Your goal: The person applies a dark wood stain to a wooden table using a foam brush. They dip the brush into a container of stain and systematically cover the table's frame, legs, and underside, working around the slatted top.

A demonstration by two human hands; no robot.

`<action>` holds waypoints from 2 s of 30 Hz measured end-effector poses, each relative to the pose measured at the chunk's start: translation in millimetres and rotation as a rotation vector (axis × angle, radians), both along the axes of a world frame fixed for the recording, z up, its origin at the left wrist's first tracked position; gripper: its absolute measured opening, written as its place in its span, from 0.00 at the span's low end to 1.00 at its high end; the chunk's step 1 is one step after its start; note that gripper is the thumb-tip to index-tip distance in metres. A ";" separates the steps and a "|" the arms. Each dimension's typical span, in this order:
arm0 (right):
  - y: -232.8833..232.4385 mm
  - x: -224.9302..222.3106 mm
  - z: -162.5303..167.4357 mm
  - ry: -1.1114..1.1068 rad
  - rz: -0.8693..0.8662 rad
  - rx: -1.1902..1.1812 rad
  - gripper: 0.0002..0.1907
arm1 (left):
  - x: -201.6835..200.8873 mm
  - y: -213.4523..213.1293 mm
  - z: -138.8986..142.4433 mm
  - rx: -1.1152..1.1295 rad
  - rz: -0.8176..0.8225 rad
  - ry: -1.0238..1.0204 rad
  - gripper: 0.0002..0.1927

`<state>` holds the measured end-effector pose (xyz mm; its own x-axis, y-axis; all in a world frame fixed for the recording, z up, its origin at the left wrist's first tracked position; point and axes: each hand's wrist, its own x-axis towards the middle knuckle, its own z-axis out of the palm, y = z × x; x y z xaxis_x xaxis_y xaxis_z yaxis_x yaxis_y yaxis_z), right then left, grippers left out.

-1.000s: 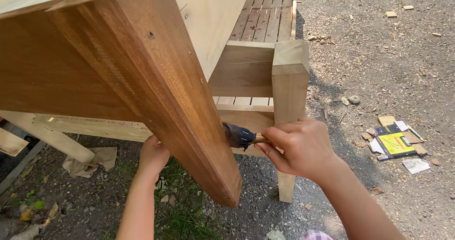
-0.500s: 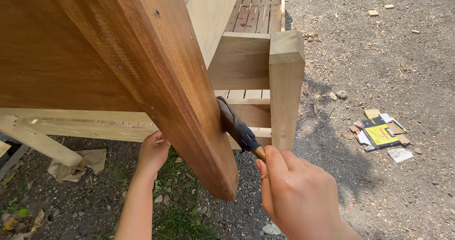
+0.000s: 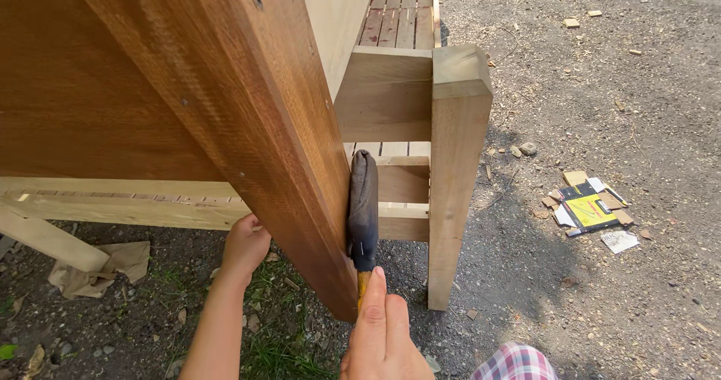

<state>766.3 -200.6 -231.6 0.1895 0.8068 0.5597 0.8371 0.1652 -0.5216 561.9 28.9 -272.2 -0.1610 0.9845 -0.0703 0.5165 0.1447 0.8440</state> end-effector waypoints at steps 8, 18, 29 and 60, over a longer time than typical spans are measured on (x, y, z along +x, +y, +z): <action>1.9 11.1 7.5 0.031 0.034 -0.026 0.38 | 1.0 -5.6 12.7 -0.084 0.027 0.053 0.23; 15.5 132.8 78.1 0.377 0.485 -0.377 0.28 | -18.0 -10.7 -1.6 -0.070 0.009 0.112 0.19; 89.7 132.1 127.6 -0.091 0.190 -0.024 0.09 | 5.5 -20.6 34.8 -0.006 -0.003 0.074 0.19; 107.4 173.1 39.0 -0.455 0.411 -0.075 0.14 | 19.6 -50.3 31.4 0.188 -0.357 -0.454 0.20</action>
